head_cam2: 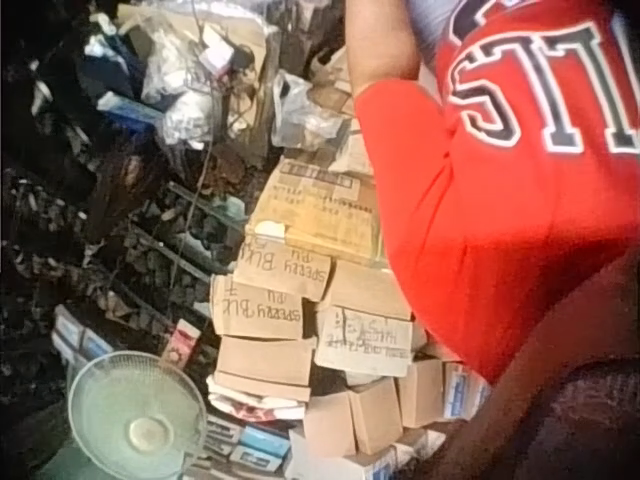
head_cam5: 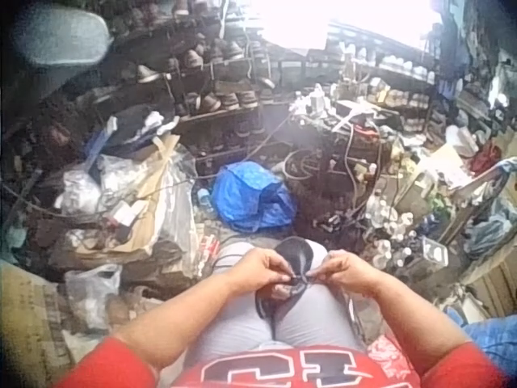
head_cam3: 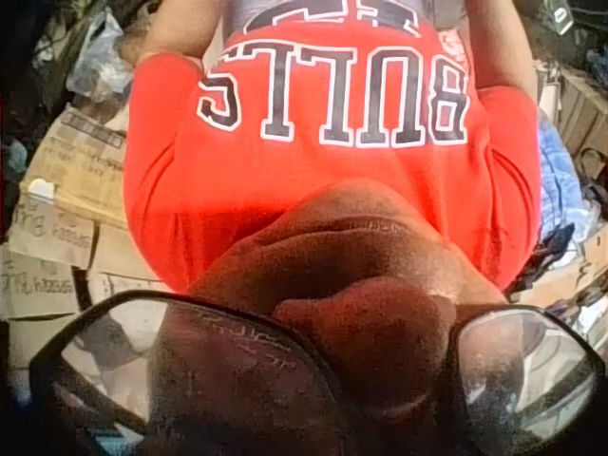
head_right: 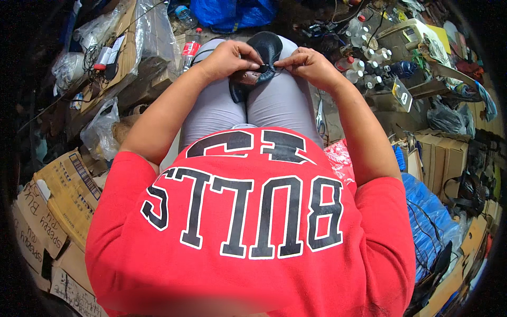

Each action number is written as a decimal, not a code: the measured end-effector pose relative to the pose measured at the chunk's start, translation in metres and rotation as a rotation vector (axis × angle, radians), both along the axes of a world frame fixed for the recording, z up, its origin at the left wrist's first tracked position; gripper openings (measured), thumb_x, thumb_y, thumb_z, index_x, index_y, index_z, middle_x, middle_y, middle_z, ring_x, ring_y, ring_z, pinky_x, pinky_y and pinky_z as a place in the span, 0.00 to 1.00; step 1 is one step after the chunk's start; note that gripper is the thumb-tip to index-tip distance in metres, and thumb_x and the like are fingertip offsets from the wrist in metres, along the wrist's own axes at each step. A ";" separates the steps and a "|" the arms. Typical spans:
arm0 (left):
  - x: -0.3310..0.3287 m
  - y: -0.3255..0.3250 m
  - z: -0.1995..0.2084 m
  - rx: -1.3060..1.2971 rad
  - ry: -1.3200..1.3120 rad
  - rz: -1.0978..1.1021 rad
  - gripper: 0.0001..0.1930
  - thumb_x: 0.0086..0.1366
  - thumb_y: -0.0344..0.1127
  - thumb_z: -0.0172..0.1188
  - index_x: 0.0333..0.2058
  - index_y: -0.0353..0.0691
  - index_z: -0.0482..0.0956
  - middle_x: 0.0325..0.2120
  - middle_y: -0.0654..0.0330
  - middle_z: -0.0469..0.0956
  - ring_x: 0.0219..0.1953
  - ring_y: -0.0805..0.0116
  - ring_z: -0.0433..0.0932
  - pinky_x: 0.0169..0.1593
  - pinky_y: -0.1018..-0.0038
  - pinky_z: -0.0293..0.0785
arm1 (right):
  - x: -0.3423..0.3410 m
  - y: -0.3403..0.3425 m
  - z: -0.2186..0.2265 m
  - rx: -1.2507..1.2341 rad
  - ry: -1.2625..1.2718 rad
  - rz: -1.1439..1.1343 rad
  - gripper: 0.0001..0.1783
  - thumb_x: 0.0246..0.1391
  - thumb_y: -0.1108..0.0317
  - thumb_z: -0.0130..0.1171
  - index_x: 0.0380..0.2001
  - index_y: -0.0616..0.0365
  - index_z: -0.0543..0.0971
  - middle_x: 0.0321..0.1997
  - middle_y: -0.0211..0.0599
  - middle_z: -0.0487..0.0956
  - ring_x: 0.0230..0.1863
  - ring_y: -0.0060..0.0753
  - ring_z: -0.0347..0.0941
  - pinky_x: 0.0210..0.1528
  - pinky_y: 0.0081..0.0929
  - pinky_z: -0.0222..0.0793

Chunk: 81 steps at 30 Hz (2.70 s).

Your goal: Hand-stitching a black leather shoe component using a needle and thread.

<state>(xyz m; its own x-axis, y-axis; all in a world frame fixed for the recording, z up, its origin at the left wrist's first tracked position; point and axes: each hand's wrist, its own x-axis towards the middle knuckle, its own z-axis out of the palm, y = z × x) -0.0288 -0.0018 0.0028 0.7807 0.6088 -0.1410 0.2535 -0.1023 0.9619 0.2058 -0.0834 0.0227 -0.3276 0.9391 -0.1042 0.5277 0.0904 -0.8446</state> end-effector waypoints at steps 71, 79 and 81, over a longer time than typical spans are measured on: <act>0.012 -0.014 0.040 0.780 0.276 -0.202 0.06 0.58 0.33 0.52 0.33 0.41 0.74 0.29 0.52 0.78 0.36 0.50 0.75 0.38 0.61 0.70 | 0.028 0.007 0.032 0.332 -0.522 -0.194 0.09 0.54 0.64 0.52 0.31 0.59 0.71 0.29 0.43 0.73 0.36 0.42 0.69 0.39 0.34 0.64; -0.002 -0.012 0.036 0.681 0.373 -0.196 0.08 0.58 0.37 0.52 0.34 0.42 0.74 0.31 0.53 0.79 0.37 0.52 0.76 0.40 0.59 0.68 | -0.016 -0.016 0.057 0.467 -0.746 0.091 0.08 0.52 0.61 0.52 0.30 0.53 0.75 0.31 0.35 0.76 0.40 0.38 0.73 0.44 0.37 0.61; 0.001 -0.010 0.036 0.743 0.298 -0.216 0.07 0.58 0.35 0.52 0.33 0.39 0.72 0.28 0.51 0.77 0.34 0.48 0.75 0.36 0.59 0.69 | -0.023 -0.014 0.041 0.550 -0.805 0.147 0.05 0.51 0.67 0.50 0.29 0.51 0.75 0.29 0.35 0.77 0.37 0.38 0.74 0.44 0.35 0.60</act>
